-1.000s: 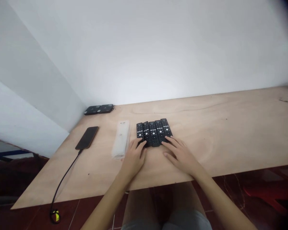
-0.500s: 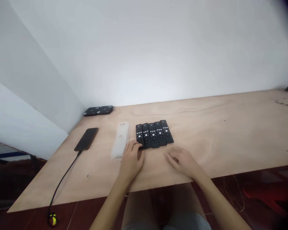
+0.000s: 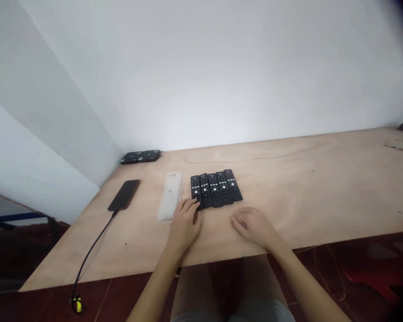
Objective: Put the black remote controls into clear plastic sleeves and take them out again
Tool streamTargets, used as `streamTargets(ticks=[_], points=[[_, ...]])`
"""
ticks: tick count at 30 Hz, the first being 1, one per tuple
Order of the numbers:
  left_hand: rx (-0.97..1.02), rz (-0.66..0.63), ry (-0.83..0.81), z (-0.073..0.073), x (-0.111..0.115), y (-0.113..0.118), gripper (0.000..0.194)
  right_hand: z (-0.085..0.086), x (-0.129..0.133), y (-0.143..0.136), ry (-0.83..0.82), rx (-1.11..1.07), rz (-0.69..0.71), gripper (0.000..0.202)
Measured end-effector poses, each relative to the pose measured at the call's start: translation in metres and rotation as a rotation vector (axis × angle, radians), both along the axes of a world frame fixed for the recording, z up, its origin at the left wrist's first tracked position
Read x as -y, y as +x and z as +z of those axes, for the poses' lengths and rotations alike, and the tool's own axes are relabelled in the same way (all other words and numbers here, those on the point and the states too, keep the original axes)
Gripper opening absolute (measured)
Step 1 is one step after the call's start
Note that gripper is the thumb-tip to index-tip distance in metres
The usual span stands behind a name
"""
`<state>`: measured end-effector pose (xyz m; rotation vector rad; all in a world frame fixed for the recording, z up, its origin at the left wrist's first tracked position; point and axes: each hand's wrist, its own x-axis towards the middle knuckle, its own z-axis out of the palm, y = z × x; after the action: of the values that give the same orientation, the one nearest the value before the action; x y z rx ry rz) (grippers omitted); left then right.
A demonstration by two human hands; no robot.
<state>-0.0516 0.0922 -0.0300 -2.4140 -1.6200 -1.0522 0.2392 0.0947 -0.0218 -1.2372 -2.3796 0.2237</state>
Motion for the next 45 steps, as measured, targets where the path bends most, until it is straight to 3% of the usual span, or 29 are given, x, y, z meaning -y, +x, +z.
streamTargets(ticks=[12, 17, 24, 29, 35, 39, 45], points=[[0.042, -0.012, -0.034, 0.005, 0.002, 0.002, 0.035, 0.000, 0.001, 0.001, 0.010, 0.006, 0.005, 0.050], [0.032, -0.049, -0.003, 0.013, 0.009, 0.006, 0.022, 0.000, 0.001, 0.001, 0.010, -0.013, 0.020, 0.050], [0.022, -0.260, -0.057, 0.024, 0.045, 0.038, 0.019, 0.015, 0.010, -0.001, -0.079, -0.106, 0.194, 0.033], [0.228, -0.429, -0.226, 0.023, 0.060, 0.053, 0.040, 0.023, 0.012, 0.000, -0.126, -0.220, 0.327, 0.041], [0.162, -0.372, -0.151, 0.022, 0.045, 0.016, 0.034, 0.014, 0.007, 0.016, -0.153, -0.289, 0.290, 0.037], [0.149, -0.331, -0.106, 0.015, 0.035, -0.013, 0.027, 0.011, 0.006, 0.032, -0.284, -0.344, 0.224, 0.033], [0.226, -0.273, -0.172, 0.016, 0.036, -0.017, 0.022, 0.008, 0.003, 0.036, -0.281, -0.404, 0.164, 0.026]])
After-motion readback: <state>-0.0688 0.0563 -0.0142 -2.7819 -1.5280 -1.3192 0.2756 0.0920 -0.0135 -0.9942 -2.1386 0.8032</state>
